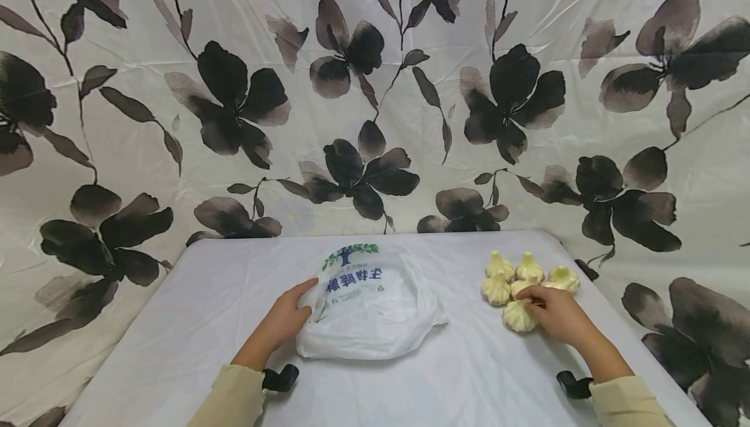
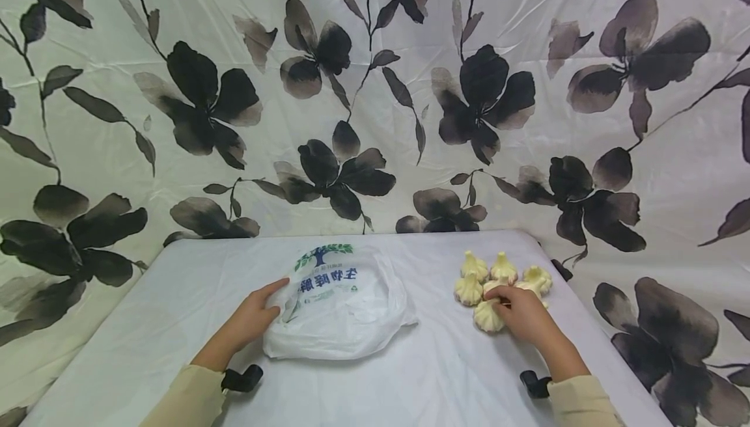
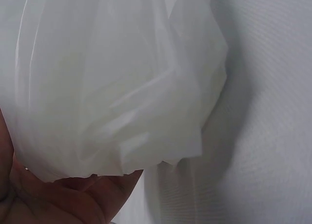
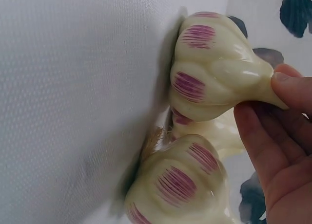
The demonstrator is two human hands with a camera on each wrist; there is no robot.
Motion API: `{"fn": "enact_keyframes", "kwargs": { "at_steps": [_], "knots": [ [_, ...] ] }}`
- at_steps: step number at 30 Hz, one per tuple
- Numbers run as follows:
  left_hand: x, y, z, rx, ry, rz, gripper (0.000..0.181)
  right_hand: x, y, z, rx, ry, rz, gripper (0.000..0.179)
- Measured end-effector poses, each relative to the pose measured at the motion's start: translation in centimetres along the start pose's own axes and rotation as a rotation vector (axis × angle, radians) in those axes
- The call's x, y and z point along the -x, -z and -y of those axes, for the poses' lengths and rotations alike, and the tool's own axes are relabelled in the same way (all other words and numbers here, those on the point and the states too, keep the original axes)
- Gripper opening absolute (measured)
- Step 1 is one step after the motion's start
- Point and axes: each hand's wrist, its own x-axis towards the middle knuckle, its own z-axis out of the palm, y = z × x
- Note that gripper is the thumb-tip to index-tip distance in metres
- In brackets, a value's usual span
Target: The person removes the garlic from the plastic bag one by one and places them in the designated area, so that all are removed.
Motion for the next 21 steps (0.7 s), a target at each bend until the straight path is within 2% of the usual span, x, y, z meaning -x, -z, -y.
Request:
{"fn": "enact_keyframes", "kwargs": {
  "at_steps": [11,16,21],
  "knots": [
    [0.1,0.1,0.1,-0.001,0.005,0.008,0.064,-0.4,0.1,1.1,-0.005,0.014,-0.006,0.021],
    [0.1,0.3,-0.2,-0.031,-0.007,0.019,0.064,-1.4,0.2,2.2,0.046,0.078,-0.054,0.022],
    [0.1,1.1,-0.5,-0.088,-0.065,0.039,0.065,-2.8,-0.1,3.7,0.049,0.142,-0.076,0.029]
  ]
}}
